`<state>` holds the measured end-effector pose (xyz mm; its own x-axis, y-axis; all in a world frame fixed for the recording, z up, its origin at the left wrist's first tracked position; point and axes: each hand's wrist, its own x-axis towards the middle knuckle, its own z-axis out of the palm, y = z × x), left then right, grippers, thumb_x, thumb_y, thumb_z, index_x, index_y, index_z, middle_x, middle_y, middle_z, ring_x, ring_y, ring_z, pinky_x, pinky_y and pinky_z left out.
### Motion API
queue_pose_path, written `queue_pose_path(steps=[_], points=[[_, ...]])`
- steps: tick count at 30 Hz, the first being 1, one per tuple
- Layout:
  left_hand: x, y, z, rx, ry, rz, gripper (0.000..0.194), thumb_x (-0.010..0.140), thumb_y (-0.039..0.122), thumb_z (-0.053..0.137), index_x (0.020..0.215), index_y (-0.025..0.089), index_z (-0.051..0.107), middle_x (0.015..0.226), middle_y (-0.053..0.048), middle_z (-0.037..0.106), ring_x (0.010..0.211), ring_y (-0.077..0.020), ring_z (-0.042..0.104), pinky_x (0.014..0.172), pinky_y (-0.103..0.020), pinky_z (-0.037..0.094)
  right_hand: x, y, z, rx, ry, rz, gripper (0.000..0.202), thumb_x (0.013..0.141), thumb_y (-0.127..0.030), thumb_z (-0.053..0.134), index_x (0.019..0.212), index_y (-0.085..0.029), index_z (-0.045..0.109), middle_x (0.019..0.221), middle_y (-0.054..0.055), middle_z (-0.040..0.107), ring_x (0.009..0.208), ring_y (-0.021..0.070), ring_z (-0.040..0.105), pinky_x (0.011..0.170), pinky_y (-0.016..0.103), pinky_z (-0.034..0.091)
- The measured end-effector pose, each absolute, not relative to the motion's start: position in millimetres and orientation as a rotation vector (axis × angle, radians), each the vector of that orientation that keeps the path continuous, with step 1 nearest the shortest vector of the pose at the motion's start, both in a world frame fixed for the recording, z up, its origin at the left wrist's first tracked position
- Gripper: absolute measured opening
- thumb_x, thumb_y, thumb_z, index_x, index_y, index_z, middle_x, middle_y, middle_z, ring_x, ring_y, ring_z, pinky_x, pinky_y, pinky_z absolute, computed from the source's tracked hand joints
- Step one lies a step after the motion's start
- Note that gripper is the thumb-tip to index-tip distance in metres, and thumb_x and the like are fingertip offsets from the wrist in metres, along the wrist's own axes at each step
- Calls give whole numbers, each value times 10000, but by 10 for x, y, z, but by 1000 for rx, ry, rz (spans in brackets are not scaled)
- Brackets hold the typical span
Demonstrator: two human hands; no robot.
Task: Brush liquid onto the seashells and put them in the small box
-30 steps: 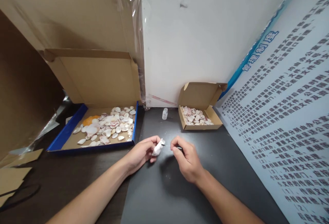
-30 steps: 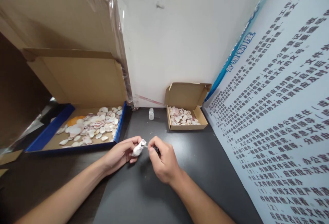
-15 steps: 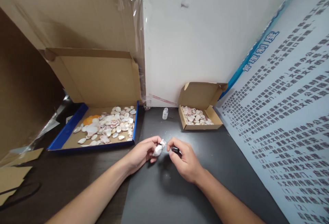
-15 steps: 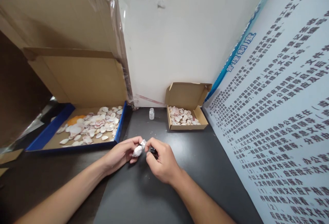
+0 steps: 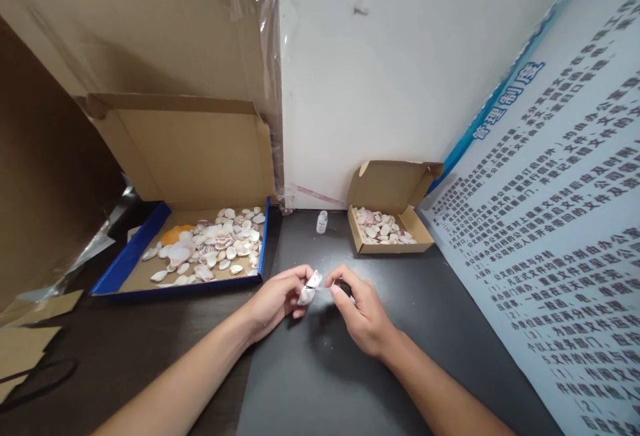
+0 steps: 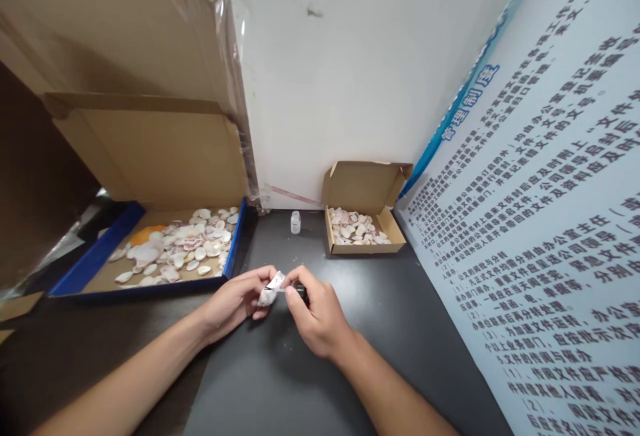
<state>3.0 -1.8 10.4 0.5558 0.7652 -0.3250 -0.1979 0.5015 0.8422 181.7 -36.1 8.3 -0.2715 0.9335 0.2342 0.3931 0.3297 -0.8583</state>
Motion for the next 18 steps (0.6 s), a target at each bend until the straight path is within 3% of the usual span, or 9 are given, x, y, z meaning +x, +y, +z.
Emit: queue_pose_path(steps=[7,18], points=[[47,-30,127,795,773,710,73,649,93,479,674,161,482,611,27,359,520,-85,268,450,-199,268,1838,-290,77,-1392,-1679,664,250,937,-356,464,750,-192,487,542,-67,347,484,95,354,495,219,265],[1,37,77,708,714,668,95,673,87,483,723,152,531,641,9,402,541,-101,336,458,-210,338,1665,-315,71,-1102,-1706,862,255,950,-333,417,737,-195,449,562,-64,349,496,93,336,492,214,277]])
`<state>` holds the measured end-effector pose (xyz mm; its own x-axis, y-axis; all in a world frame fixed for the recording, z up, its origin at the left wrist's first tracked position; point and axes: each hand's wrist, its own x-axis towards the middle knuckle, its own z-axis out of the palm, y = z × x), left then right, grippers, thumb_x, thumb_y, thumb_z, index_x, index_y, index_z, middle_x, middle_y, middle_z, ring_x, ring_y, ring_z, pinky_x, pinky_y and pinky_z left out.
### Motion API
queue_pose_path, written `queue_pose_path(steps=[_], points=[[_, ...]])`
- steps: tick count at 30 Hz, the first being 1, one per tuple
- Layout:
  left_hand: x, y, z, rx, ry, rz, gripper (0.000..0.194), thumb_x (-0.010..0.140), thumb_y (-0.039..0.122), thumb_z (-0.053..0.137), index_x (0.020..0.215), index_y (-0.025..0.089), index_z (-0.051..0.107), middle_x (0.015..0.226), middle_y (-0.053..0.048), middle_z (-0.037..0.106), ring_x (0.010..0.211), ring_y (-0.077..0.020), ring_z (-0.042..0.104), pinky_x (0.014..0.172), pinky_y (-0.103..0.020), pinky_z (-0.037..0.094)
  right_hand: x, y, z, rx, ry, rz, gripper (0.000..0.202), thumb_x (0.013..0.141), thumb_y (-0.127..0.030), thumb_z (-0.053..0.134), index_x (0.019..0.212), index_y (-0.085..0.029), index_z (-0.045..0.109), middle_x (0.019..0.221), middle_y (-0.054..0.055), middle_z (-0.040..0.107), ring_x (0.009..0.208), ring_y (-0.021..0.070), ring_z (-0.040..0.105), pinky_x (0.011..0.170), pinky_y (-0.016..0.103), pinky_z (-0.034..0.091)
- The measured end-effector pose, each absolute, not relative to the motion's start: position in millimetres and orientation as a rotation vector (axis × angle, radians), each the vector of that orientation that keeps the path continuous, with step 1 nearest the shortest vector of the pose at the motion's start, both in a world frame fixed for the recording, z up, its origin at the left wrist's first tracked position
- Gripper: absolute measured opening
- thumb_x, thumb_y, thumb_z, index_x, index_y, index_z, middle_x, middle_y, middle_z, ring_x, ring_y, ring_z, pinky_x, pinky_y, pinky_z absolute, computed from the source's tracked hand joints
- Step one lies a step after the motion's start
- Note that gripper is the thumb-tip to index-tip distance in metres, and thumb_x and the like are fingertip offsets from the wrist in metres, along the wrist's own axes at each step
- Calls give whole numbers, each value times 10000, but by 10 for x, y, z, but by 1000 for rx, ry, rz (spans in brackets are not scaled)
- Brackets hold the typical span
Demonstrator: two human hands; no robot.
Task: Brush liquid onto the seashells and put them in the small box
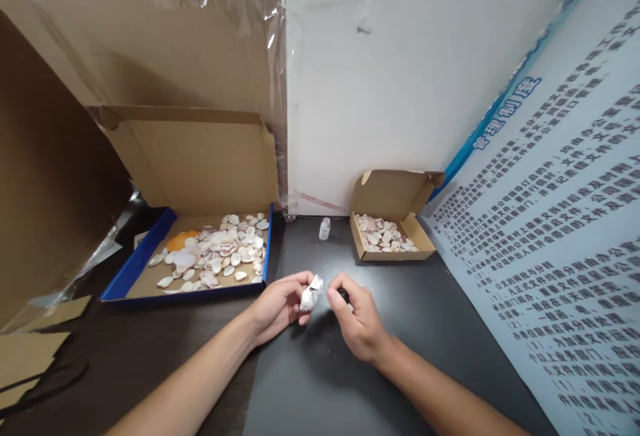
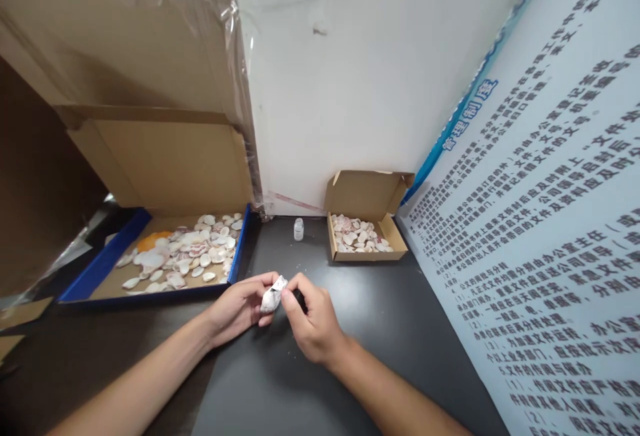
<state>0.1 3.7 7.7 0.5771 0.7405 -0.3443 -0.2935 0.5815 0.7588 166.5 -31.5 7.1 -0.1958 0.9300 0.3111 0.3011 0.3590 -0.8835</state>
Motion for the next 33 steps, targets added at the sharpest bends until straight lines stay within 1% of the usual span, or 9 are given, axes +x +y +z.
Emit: queue_pose_path(steps=[5,8,12,14,17,20,25,29,33], points=[[-13,69,43,653,684,664,101,678,83,478,734,144,536,643,9,407,533,-95,341,464,-206,339,1645,-124,124,-994,-1830,795,359,964,-300,345,620,-204,307,563,-48,307,504,96,318,506,239,250],[-19,88,25,622,674,670,114,667,74,473,733,141,538,640,11,413,507,-84,300,461,-210,334,1681,-12,107,-1006,-1843,753,378,975,-297,311,610,-205,278,556,-44,295,497,98,310,509,249,245],[-15,92,24,607,687,680,102,661,70,474,703,143,531,615,19,400,486,-75,269,456,-211,336,1731,40,77,-1060,-1905,651,384,969,-269,339,603,-206,244,542,-48,267,477,94,288,504,266,214],[-10,88,32,607,693,681,101,664,74,476,707,144,535,626,12,407,498,-84,308,457,-216,352,1735,26,61,-1012,-1901,646,376,964,-251,342,601,-206,255,542,-46,274,476,96,294,508,269,222],[-9,87,45,612,702,672,104,673,78,476,720,145,541,646,4,415,522,-97,355,458,-220,375,1719,-2,-3,-909,-1814,715,358,969,-244,323,613,-206,307,555,-35,333,495,104,344,520,263,265],[-18,93,49,616,697,663,95,681,77,474,705,148,533,642,7,403,516,-94,341,455,-218,371,1717,13,-106,-939,-1738,742,364,980,-270,310,622,-209,330,563,-31,356,508,110,356,524,260,283],[-36,102,42,635,719,678,84,711,88,476,688,152,525,637,15,397,501,-84,286,460,-218,373,1752,66,-195,-1047,-1639,723,394,997,-324,293,619,-214,310,560,-31,348,514,116,349,522,262,284],[-35,94,42,634,725,694,92,721,82,473,698,153,526,631,22,390,501,-83,281,477,-225,401,1738,23,-176,-926,-1765,639,364,984,-268,299,627,-209,343,569,-24,367,513,118,370,540,272,288],[-29,82,60,644,745,698,100,731,76,468,709,151,529,653,17,397,525,-89,305,476,-222,408,1723,20,-148,-1027,-1858,522,358,961,-220,328,606,-215,284,549,-40,302,480,108,326,523,281,248]])
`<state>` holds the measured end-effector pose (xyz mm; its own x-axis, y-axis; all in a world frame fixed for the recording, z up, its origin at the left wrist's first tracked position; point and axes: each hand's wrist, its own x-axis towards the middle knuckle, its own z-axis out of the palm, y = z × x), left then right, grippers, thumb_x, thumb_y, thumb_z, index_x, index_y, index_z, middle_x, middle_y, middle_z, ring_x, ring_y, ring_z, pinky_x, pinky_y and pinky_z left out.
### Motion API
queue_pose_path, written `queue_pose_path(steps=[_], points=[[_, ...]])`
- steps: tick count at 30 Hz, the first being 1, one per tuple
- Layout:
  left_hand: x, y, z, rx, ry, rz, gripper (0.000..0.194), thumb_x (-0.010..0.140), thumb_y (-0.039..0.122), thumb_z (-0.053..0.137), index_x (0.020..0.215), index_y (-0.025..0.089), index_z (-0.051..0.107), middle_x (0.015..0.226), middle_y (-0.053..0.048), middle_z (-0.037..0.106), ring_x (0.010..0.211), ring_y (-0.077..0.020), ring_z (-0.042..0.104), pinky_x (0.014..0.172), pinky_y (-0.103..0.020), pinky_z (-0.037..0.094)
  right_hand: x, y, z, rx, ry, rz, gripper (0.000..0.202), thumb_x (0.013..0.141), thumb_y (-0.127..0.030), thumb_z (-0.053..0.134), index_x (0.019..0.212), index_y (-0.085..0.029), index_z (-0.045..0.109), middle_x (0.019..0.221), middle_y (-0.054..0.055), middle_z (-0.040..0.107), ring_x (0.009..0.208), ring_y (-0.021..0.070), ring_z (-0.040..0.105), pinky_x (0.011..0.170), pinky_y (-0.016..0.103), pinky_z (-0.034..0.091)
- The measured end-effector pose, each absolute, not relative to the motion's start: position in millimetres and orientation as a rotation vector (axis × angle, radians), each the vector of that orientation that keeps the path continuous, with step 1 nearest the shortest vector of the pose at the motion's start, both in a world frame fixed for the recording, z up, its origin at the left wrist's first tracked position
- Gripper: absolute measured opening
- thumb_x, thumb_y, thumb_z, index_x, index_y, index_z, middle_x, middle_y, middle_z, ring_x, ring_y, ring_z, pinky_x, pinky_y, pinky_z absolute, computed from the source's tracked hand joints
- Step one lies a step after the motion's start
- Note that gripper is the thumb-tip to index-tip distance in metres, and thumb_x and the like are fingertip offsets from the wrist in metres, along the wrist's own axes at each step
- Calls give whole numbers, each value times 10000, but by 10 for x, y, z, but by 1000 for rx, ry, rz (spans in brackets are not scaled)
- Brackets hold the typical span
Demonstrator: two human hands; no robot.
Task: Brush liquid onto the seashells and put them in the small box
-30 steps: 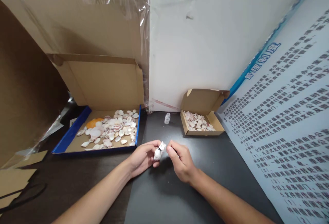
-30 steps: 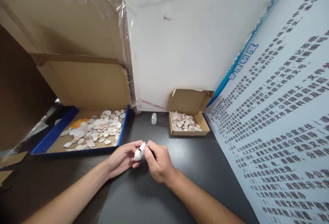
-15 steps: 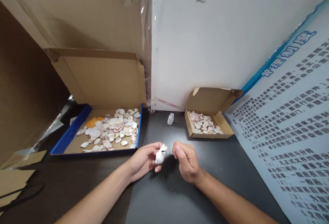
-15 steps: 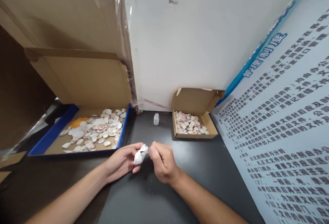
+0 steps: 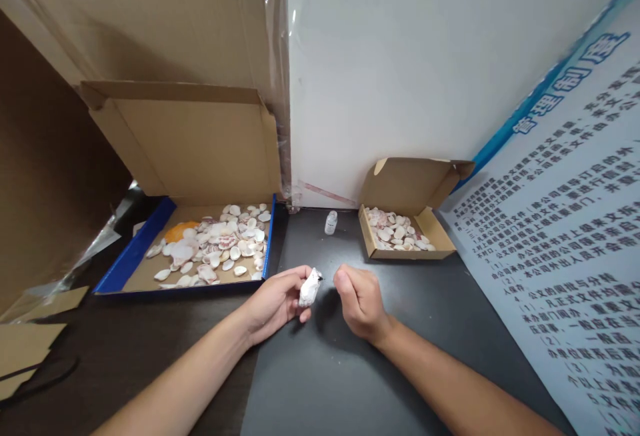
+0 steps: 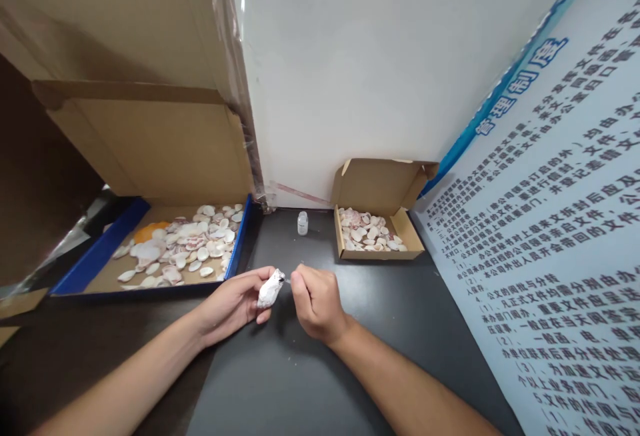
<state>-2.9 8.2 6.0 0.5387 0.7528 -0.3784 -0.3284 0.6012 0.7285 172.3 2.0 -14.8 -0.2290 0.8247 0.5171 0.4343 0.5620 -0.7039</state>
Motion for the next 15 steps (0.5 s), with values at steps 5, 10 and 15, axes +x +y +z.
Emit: queue_pose_path(steps=[5,10,15], points=[[-23,83,80,656,760,698,102,726,74,467,705,151,531,647,23,384,513,-83,276,470,-215,401,1702,-2,-98,-1034,-1883,468,358,957,-221,317,602,-218,276,544,-37,304,479,110,314,521,286,245],[-25,78,65,692,755,709,109,733,71,458,700,151,524,666,16,394,525,-88,285,468,-218,414,1665,-39,-81,-998,-1976,462,346,957,-223,324,612,-219,307,540,-30,346,482,117,321,529,289,248],[-16,64,45,719,786,717,110,748,78,456,701,152,523,662,15,388,534,-95,312,473,-232,445,1721,55,-98,-1149,-1912,358,360,958,-210,334,605,-222,263,543,-40,287,476,120,305,530,294,217]])
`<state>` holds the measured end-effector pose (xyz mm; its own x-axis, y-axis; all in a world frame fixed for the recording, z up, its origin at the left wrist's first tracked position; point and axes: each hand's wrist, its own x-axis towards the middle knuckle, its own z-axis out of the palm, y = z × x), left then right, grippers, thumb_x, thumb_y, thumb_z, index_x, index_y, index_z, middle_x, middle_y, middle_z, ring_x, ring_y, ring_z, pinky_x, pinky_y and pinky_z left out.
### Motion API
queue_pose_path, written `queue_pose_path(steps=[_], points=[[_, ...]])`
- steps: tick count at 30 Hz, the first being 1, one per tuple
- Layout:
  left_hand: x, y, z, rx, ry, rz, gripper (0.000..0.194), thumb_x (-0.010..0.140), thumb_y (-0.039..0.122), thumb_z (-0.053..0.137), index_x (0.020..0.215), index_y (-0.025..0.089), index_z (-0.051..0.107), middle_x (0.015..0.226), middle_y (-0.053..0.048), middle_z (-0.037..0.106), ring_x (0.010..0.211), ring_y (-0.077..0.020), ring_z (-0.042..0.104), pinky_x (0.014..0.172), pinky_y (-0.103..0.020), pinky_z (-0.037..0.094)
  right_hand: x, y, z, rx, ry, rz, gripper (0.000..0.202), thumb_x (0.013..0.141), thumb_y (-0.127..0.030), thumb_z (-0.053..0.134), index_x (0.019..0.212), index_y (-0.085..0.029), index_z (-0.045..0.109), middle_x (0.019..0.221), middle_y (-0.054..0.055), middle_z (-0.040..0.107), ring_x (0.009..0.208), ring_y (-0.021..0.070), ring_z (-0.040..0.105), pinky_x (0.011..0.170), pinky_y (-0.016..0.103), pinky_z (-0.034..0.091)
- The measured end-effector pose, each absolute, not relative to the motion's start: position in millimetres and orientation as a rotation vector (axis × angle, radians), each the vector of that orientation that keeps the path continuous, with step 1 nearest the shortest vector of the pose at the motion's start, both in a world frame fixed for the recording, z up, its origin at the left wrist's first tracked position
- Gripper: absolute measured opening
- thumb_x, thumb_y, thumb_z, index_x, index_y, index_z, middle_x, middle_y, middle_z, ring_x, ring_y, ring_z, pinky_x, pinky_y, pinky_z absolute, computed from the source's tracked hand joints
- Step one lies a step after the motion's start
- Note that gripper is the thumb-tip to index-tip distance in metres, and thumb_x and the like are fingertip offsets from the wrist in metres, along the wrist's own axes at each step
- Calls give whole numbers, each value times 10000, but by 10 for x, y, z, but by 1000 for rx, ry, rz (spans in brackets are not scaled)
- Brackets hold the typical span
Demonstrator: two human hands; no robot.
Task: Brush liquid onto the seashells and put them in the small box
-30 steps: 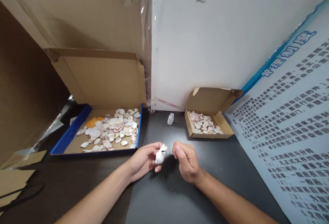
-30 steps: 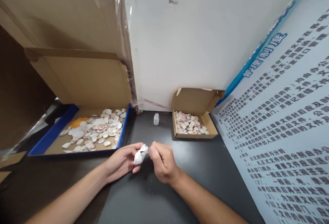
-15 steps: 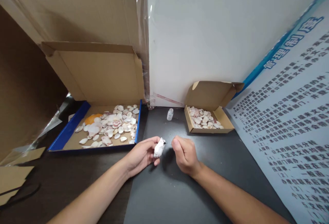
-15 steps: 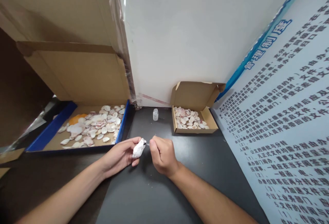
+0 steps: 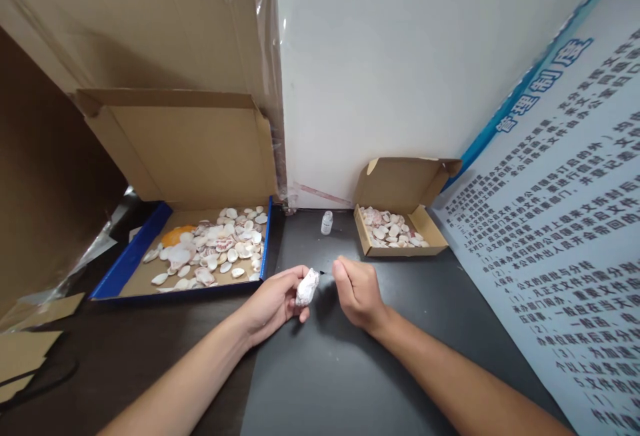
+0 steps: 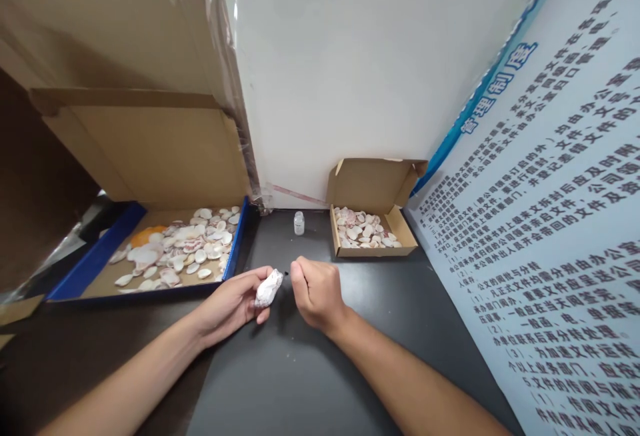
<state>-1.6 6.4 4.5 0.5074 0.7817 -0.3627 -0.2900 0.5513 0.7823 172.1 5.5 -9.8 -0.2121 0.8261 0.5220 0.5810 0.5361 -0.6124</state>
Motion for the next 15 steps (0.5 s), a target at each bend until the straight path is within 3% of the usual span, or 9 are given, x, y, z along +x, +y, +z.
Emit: queue_pose_path(steps=[7,15], points=[[-25,51,0,764,775,728,83,822,156,489,759,147,542,695,3,434,583,-102,398,508,-236,477,1683,-22,-73,-834,-2002,505,311,954,-197,330,644,-219,307,579,-28,347,512,124,334,549,279,259],[-18,53,-6,778,782,757,166,883,236,492,752,147,540,666,15,398,556,-94,344,464,-222,443,1719,73,-106,-1064,-1965,369,344,959,-201,344,628,-215,250,551,-42,284,487,114,293,530,290,211]])
